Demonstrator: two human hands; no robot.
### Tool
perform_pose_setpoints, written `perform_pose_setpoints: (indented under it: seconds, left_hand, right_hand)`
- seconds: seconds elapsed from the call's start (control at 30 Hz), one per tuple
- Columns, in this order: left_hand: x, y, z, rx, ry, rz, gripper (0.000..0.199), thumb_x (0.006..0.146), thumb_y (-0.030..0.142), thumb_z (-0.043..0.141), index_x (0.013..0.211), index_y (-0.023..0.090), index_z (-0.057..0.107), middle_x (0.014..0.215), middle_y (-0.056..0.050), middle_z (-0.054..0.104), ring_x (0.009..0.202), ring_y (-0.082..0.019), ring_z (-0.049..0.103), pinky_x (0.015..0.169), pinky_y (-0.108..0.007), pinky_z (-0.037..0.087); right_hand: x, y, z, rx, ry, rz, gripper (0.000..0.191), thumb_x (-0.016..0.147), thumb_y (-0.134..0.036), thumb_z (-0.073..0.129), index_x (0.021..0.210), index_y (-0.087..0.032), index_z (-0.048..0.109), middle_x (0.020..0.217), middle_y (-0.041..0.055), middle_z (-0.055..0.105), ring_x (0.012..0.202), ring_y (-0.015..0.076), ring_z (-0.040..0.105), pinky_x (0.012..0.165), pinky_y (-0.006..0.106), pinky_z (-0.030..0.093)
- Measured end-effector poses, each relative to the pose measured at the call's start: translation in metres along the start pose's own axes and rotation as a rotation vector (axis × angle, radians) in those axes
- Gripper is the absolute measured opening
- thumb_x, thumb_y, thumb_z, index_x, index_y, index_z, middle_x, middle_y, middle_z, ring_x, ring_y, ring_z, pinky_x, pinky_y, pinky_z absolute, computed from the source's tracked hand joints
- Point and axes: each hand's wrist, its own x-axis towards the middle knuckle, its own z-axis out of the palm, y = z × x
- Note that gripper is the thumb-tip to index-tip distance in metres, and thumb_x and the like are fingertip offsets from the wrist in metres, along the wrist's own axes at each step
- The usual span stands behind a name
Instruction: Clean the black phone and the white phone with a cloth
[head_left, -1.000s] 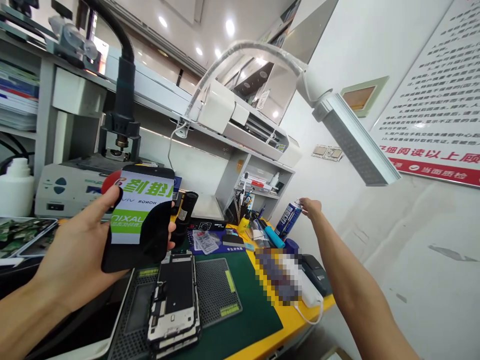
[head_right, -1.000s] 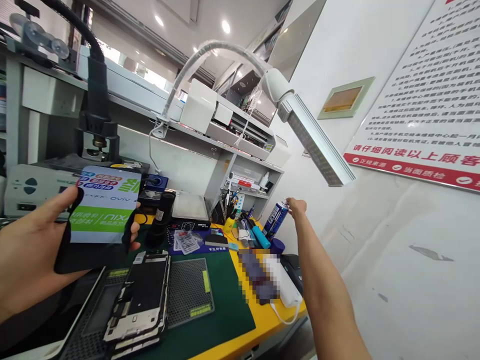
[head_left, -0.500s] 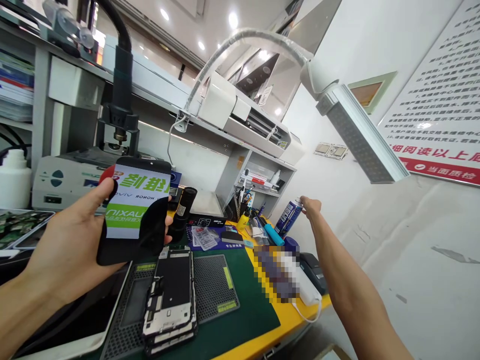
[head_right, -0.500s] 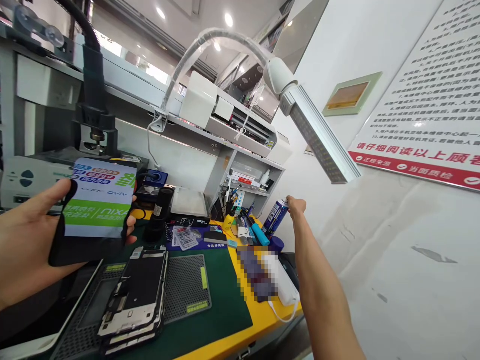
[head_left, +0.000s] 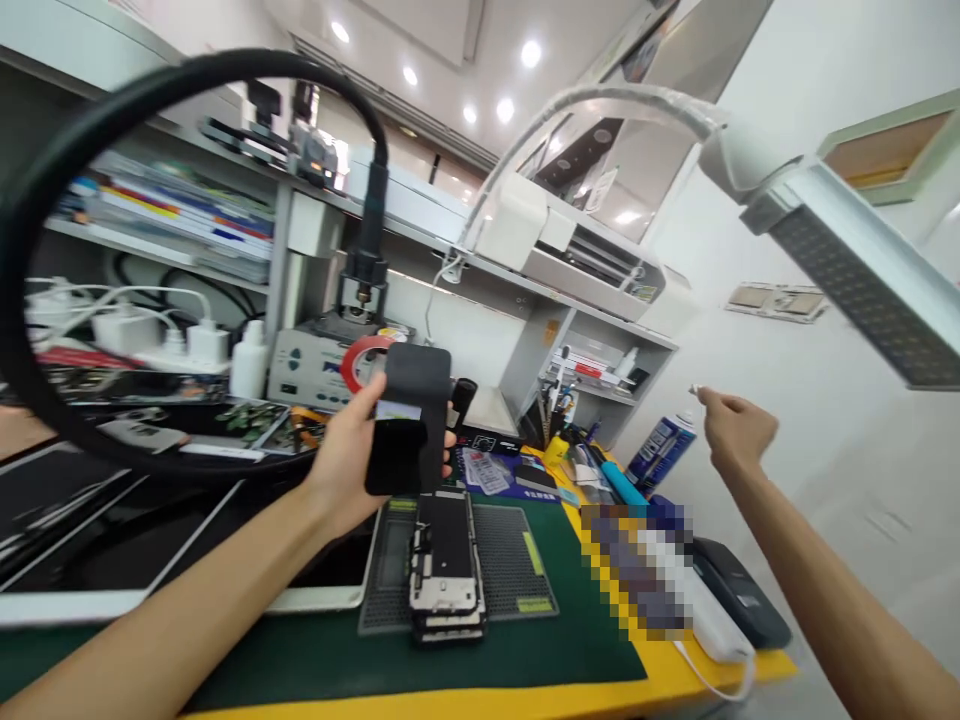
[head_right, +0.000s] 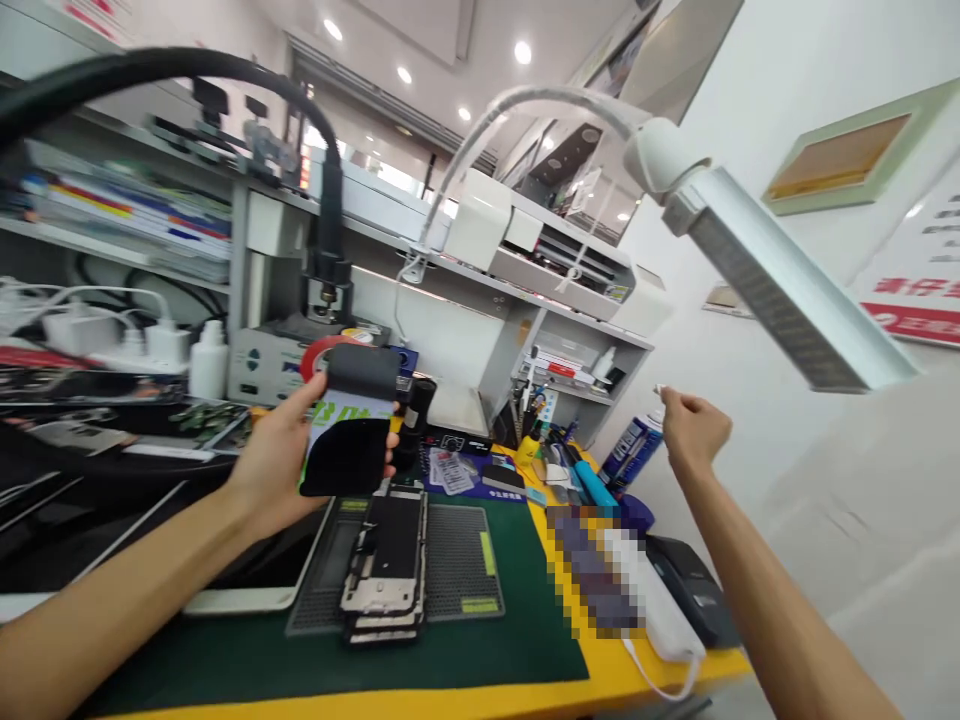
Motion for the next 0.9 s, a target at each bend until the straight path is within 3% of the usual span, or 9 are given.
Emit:
perform_pose_setpoints:
  seconds: [0.07, 0.13, 0.23, 0.33, 0.47, 0.63, 0.8, 0.9]
  left_hand:
    - [0.001, -0.003, -0.002, -0.011, -0.03, -0.02, 0.067, 0.092, 0.063, 0.041, 0.116, 0.007, 0.068, 0.086, -0.019, 0.075, 0.069, -0.029, 0.071, 0.072, -0.045, 0.06]
    - [0.001, -0.007, -0.004, -0.01, -0.077, -0.037, 0.07, 0.091, 0.066, 0.04, 0.113, 0.005, 0.069, 0.089, -0.021, 0.074, 0.074, -0.031, 0.071, 0.076, -0.049, 0.059]
    - [0.002, -0.012, -0.006, -0.024, -0.152, -0.072, 0.074, 0.089, 0.07, 0.04, 0.11, 0.005, 0.069, 0.089, -0.02, 0.073, 0.075, -0.032, 0.071, 0.078, -0.05, 0.057]
    - [0.004, -0.012, -0.009, -0.056, -0.166, -0.065, 0.069, 0.09, 0.068, 0.042, 0.111, 0.008, 0.069, 0.088, -0.017, 0.073, 0.072, -0.029, 0.07, 0.074, -0.045, 0.058]
    - [0.006, -0.008, -0.011, -0.11, -0.11, 0.046, 0.056, 0.094, 0.057, 0.047, 0.116, 0.01, 0.069, 0.093, -0.014, 0.075, 0.078, -0.025, 0.071, 0.073, -0.035, 0.057]
    - [0.009, -0.006, -0.015, -0.098, -0.115, 0.069, 0.061, 0.095, 0.058, 0.044, 0.11, 0.005, 0.07, 0.088, -0.016, 0.075, 0.072, -0.024, 0.07, 0.067, -0.032, 0.056]
    - [0.01, -0.006, -0.015, -0.072, -0.107, 0.079, 0.059, 0.093, 0.059, 0.046, 0.114, 0.009, 0.069, 0.093, -0.015, 0.075, 0.072, -0.025, 0.07, 0.067, -0.035, 0.057]
    - [0.012, -0.006, -0.018, -0.083, -0.135, 0.102, 0.059, 0.094, 0.06, 0.045, 0.116, 0.011, 0.069, 0.096, -0.015, 0.075, 0.078, -0.026, 0.071, 0.069, -0.036, 0.057]
  right_hand:
    - [-0.043, -0.03, -0.005, 0.105, -0.047, -0.018, 0.034, 0.083, -0.044, 0.07, 0.09, -0.012, 0.077, 0.08, 0.0108, 0.072, 0.07, 0.0227, 0.067, 0.066, 0.034, 0.051]
    - [-0.099, -0.068, -0.011, 0.284, -0.23, -0.15, 0.029, 0.079, -0.044, 0.075, 0.087, -0.016, 0.078, 0.079, 0.0064, 0.073, 0.07, 0.0231, 0.066, 0.068, 0.035, 0.051]
    - [-0.183, -0.123, -0.011, 0.528, -0.491, -0.567, 0.016, 0.088, -0.034, 0.068, 0.087, -0.021, 0.078, 0.087, 0.0052, 0.072, 0.079, 0.0217, 0.065, 0.071, 0.033, 0.052]
    - [-0.235, -0.156, 0.011, 0.66, -0.565, -0.842, 0.013, 0.092, -0.022, 0.064, 0.093, -0.022, 0.077, 0.088, 0.0065, 0.068, 0.086, 0.0215, 0.062, 0.076, 0.035, 0.05]
    - [-0.262, -0.16, 0.045, 0.624, -0.59, -0.9, 0.013, 0.093, -0.018, 0.063, 0.094, -0.021, 0.076, 0.082, 0.0063, 0.062, 0.082, 0.0214, 0.056, 0.073, 0.036, 0.047]
    - [-0.273, -0.148, 0.049, 0.636, -0.701, -0.98, 0.014, 0.094, -0.016, 0.06, 0.095, -0.02, 0.074, 0.084, 0.0064, 0.062, 0.082, 0.0209, 0.051, 0.08, 0.039, 0.045]
    - [-0.266, -0.152, 0.052, 0.664, -0.622, -0.762, 0.01, 0.092, -0.021, 0.065, 0.09, -0.023, 0.075, 0.082, 0.0041, 0.058, 0.083, 0.0211, 0.053, 0.076, 0.037, 0.045]
    - [-0.268, -0.151, 0.052, 0.689, -0.647, -0.735, 0.01, 0.09, -0.021, 0.066, 0.09, -0.024, 0.076, 0.078, 0.0028, 0.053, 0.082, 0.0209, 0.052, 0.077, 0.038, 0.045]
